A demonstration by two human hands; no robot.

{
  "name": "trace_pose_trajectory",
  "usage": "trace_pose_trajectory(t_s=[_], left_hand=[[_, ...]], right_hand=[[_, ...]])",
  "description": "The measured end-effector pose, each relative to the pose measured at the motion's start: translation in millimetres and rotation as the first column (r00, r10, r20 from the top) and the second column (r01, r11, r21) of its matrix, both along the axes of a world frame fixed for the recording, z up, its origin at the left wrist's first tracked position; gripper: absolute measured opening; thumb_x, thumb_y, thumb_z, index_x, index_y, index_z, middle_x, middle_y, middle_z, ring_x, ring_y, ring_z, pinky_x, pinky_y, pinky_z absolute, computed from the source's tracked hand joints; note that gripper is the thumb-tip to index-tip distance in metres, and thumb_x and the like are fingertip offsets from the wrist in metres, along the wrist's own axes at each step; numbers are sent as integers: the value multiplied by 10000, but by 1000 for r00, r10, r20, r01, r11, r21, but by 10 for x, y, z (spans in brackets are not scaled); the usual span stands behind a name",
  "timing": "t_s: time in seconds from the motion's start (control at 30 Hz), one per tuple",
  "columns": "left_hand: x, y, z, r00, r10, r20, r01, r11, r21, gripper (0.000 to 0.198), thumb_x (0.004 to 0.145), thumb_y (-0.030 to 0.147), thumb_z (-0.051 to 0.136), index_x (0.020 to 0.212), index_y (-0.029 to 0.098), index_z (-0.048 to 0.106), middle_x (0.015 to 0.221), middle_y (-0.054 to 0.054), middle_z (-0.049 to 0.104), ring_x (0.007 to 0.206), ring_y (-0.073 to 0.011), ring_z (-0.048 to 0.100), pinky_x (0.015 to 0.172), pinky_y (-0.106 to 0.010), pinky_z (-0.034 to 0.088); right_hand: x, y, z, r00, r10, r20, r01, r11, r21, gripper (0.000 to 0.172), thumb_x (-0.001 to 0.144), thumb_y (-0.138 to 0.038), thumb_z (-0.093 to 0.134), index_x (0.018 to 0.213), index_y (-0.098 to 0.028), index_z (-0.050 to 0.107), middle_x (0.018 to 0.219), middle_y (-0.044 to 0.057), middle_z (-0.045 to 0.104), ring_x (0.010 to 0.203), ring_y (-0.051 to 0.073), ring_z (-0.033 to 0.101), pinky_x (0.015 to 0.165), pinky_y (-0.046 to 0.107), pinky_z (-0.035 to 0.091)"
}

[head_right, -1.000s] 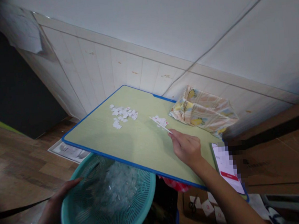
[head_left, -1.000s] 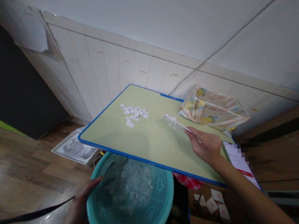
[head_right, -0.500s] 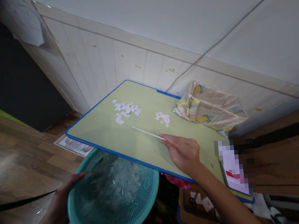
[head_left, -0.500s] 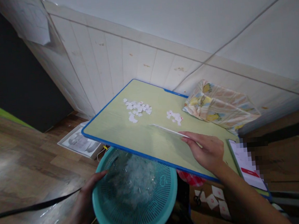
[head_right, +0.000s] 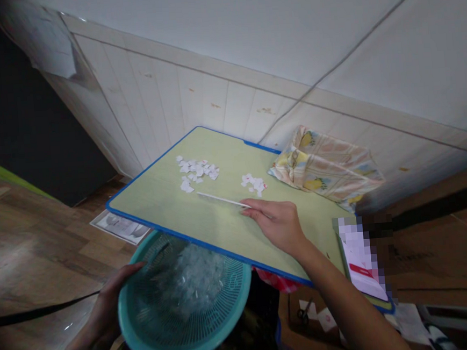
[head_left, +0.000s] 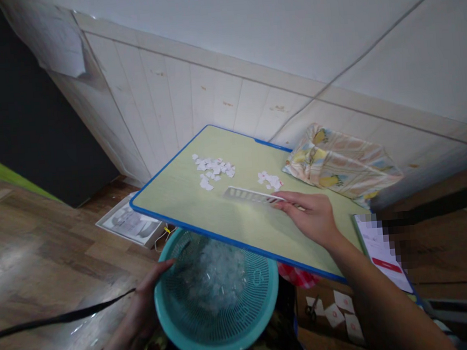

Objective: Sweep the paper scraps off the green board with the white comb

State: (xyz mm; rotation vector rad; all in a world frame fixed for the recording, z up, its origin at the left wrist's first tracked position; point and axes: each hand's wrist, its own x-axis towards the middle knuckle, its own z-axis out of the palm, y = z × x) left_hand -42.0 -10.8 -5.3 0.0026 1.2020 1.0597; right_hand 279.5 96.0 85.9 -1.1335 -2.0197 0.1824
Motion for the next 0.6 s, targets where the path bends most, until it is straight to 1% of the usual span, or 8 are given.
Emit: trace_pose_trajectory(t_s=[0.07, 0.13, 0.2, 0.23, 0.33, 0.43, 0.5, 0.6], left_hand=[[35, 11, -2, 1000, 16, -4, -16, 1000, 12, 96, 805, 155, 679, 810, 124, 770, 643, -114, 803, 582, -301, 770, 564, -364, 639], [69, 28, 8, 1000, 14, 8, -15, 999, 30, 166, 812, 141, 659, 923, 109, 780, 634, -108, 801, 571, -299, 768, 583, -374, 646], [95, 47, 22, 1000, 10, 20, -11, 999, 44, 245, 825, 122, 625, 1020, 92, 770, 615, -99, 795, 538, -287, 759, 583, -371, 647], [104, 55, 28, 1000, 14, 18, -15, 998, 53, 255, 827, 109, 611, 1030, 89, 766, 603, -94, 790, 511, -275, 749, 568, -361, 644], [115, 68, 35, 999, 41, -19, -39, 995, 96, 181, 824, 80, 593, 886, 105, 761, 572, -81, 777, 441, -239, 714, 506, -321, 628], [115, 72, 35, 998, 38, -46, -33, 993, 116, 172, 816, 58, 585, 744, 141, 717, 569, -78, 775, 455, -233, 722, 508, -307, 629], [116, 75, 39, 997, 43, -63, -36, 993, 110, 180, 804, 45, 584, 741, 159, 707, 562, -67, 774, 470, -235, 730, 532, -309, 637], [125, 75, 52, 996, 38, -77, -30, 994, 108, 171, 788, 47, 601, 809, 162, 725, 585, -61, 785, 508, -246, 747, 588, -330, 649]], right_hand=[[14, 123, 53, 998, -27, -58, 25, 999, -25, 164, 854, -355, 711, 965, -288, 811, 916, 9, 806, 724, 194, 760, 641, 286, 594], [29, 286, 93, 992, -66, -112, 61, 997, -46, 190, 819, -376, 737, 947, -258, 814, 895, 28, 805, 709, 200, 745, 633, 296, 583], [51, 455, 94, 980, -96, -172, 85, 994, -70, 211, 788, -385, 754, 920, -231, 814, 861, 39, 801, 731, 217, 741, 640, 309, 575], [66, 527, 76, 973, -100, -206, 84, 993, -89, 234, 779, -397, 758, 917, -216, 812, 851, 46, 798, 728, 220, 737, 640, 314, 570], [139, 656, -25, 958, -96, -269, 59, 988, -142, 302, 767, -443, 762, 926, -190, 804, 854, 61, 793, 733, 224, 729, 666, 327, 563], [245, 694, -129, 950, -88, -300, 30, 981, -193, 359, 762, -488, 763, 939, -177, 798, 853, 64, 790, 734, 221, 722, 666, 321, 552], [319, 711, -166, 948, -82, -306, 10, 973, -232, 400, 753, -523, 767, 953, -178, 795, 858, 63, 790, 727, 215, 719, 648, 309, 545], [404, 735, -172, 950, -67, -304, -19, 963, -270, 439, 734, -550, 779, 975, -183, 794, 869, 59, 792, 711, 206, 715, 612, 291, 534]])
